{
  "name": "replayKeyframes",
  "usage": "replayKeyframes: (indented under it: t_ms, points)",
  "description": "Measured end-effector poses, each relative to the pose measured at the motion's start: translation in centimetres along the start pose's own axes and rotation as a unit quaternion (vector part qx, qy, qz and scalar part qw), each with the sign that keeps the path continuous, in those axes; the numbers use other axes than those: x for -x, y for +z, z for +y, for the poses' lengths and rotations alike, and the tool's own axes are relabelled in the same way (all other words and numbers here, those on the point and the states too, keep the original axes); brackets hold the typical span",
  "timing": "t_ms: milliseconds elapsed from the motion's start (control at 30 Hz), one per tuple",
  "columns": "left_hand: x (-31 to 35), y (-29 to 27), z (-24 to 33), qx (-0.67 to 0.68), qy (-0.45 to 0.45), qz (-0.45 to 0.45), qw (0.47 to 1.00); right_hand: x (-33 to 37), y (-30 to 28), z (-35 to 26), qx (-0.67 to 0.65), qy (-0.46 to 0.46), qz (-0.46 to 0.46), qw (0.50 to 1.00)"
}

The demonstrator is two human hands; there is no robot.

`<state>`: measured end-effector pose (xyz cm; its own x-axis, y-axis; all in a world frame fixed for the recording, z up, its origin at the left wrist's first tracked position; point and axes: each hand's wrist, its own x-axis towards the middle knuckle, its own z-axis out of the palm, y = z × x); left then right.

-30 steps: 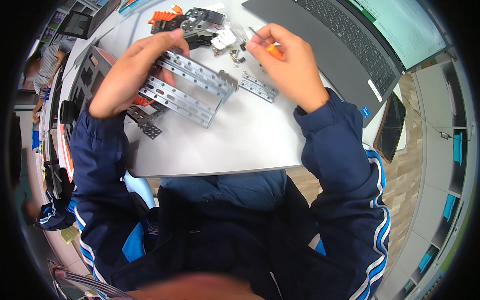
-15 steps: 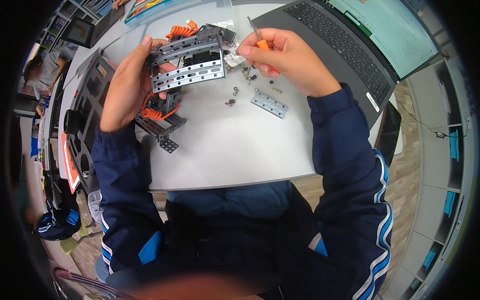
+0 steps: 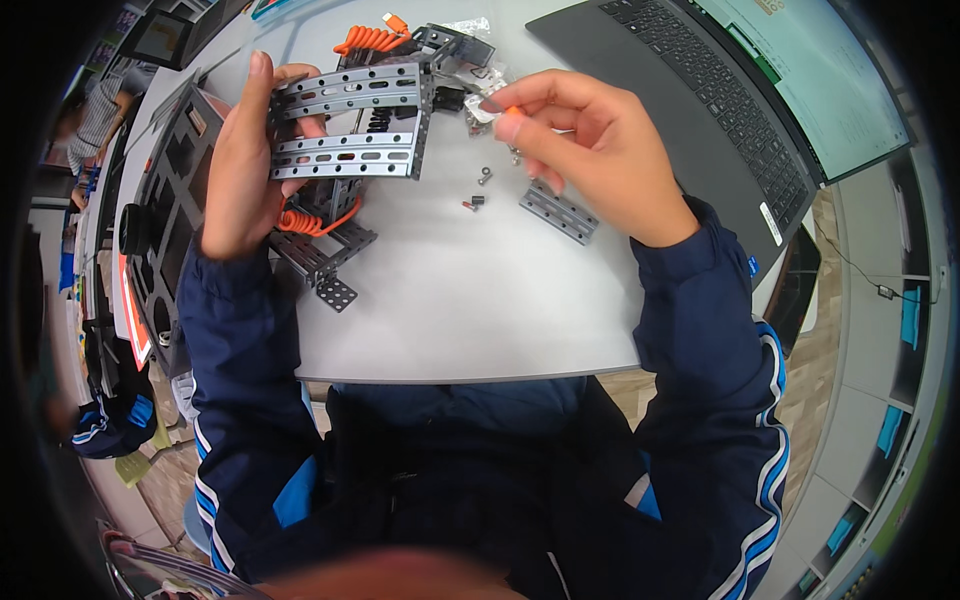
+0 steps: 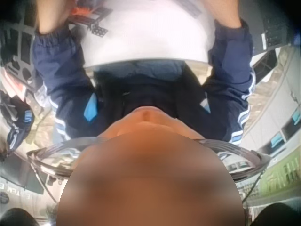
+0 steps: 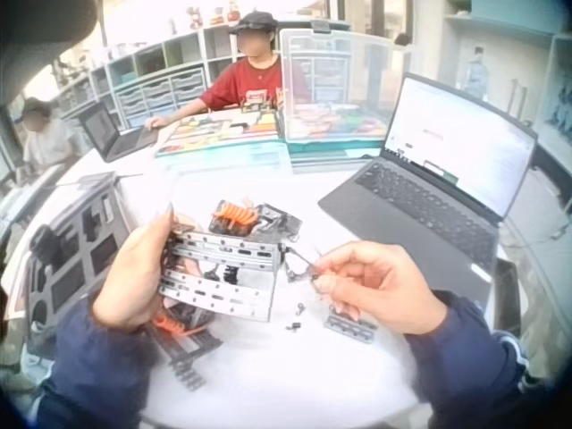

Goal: The person assembles a metal frame by inserting and tightening screws into pre-drilled holes using an orange-handled screwdriver. They handle multiple metal brackets and small fasteners, aligning parts and securing them one at a time.

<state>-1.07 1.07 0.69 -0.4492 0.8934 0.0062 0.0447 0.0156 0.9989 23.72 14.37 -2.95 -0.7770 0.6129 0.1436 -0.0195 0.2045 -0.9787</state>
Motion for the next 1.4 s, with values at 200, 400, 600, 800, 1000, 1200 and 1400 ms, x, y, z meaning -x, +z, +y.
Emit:
replayKeyframes:
  t_ms: [200,400,600,800,1000,1200,1400]
  points:
    - [0.1,0.1,0.3,-0.023,-0.007,-0.02,1.0,0.1,-0.4,-0.3,0.026,-0.067,0.029,0.997]
    - [0.1,0.2,0.1,-0.043,-0.009,-0.012,0.999,0.4,-0.8,-0.3,0.022,-0.084,-0.002,0.996]
    - [0.0,0.2,-0.1,-0.052,0.005,-0.031,0.998,0.2,-0.7,-0.1,0.056,-0.091,0.001,0.994]
    - [0.1,0.2,-0.3,-0.06,0.009,-0.023,0.998,0.1,-0.6,-0.1,0.058,-0.086,-0.007,0.995]
    - [0.1,0.0,-0.6,-0.096,0.023,-0.017,0.995,0.3,-0.9,-0.8,0.002,-0.011,-0.039,0.999]
    - [0.2,-0.2,-1.3,-0.095,0.074,-0.013,0.993,0.2,-1.5,-1.3,-0.013,0.044,-0.088,0.995]
    - [0.0,-0.4,-1.8,-0.073,0.146,-0.045,0.986,0.3,-1.6,-1.2,-0.051,0.076,-0.099,0.991]
